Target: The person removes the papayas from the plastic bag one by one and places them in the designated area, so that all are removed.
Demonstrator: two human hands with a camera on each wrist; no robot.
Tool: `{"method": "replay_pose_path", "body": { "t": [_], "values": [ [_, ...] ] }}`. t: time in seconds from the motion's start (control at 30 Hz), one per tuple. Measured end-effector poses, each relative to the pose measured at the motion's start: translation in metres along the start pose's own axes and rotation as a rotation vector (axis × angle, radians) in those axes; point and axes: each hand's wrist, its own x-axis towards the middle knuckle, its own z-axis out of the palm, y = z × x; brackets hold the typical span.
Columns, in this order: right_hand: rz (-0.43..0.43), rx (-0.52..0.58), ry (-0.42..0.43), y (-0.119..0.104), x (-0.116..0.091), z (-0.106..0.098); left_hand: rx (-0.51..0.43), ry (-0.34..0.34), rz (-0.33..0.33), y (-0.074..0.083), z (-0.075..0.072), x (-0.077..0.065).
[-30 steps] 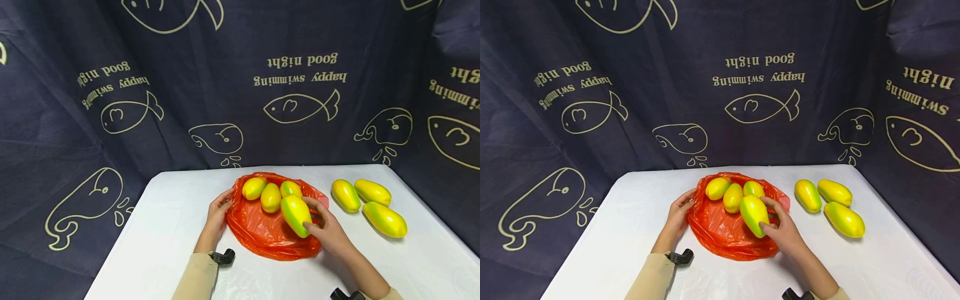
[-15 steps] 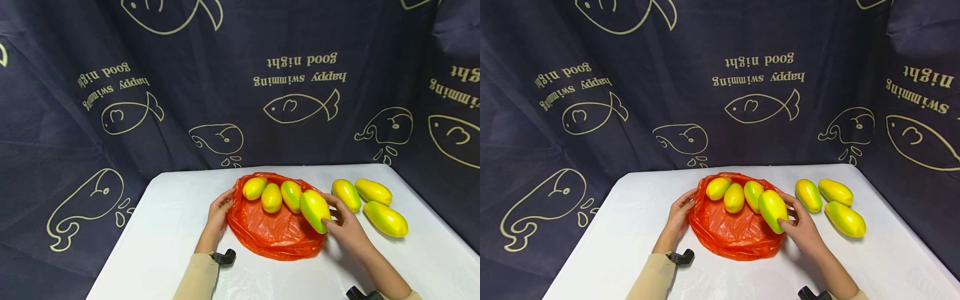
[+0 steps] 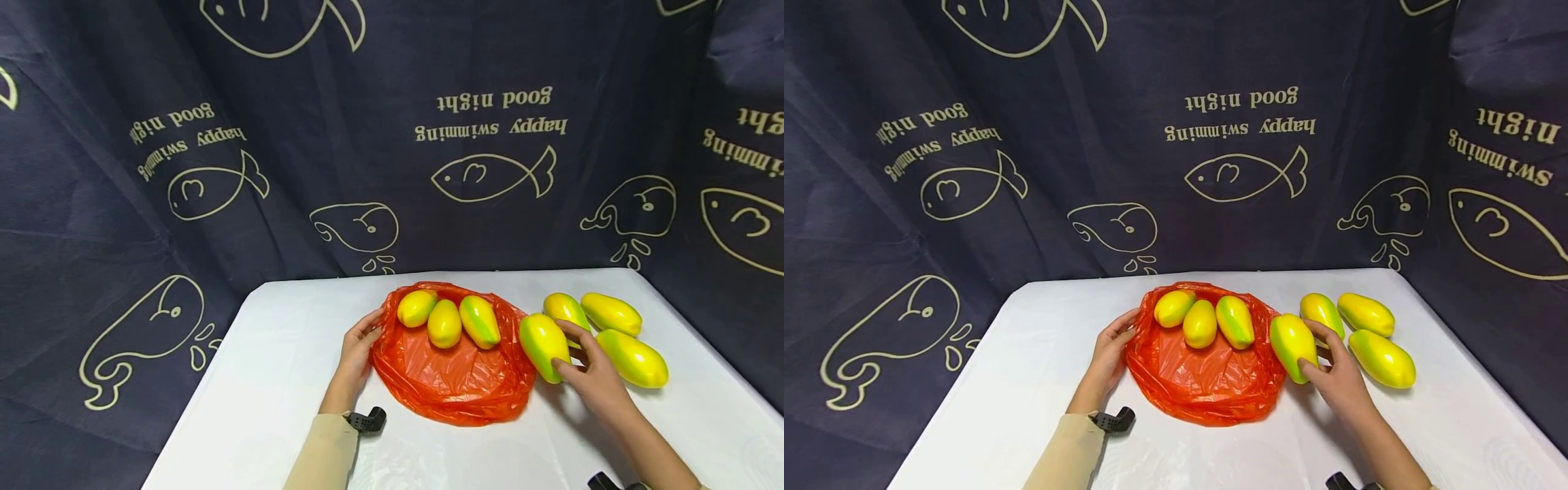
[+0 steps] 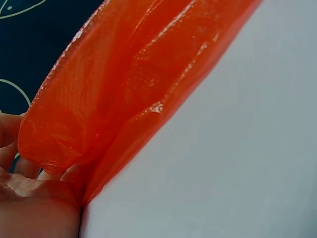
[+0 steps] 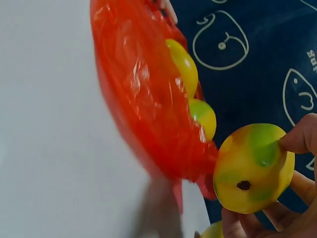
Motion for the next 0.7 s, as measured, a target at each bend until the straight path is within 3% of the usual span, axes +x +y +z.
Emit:
{"method": "replay_pose_path", "body": {
  "t": [0.7],
  "values": [
    [0.144, -0.089, 0.017, 0.036, -0.008, -0.024, -0.001, 0.002, -0.005, 0.0, 0.001, 0.0]
  ]
}}
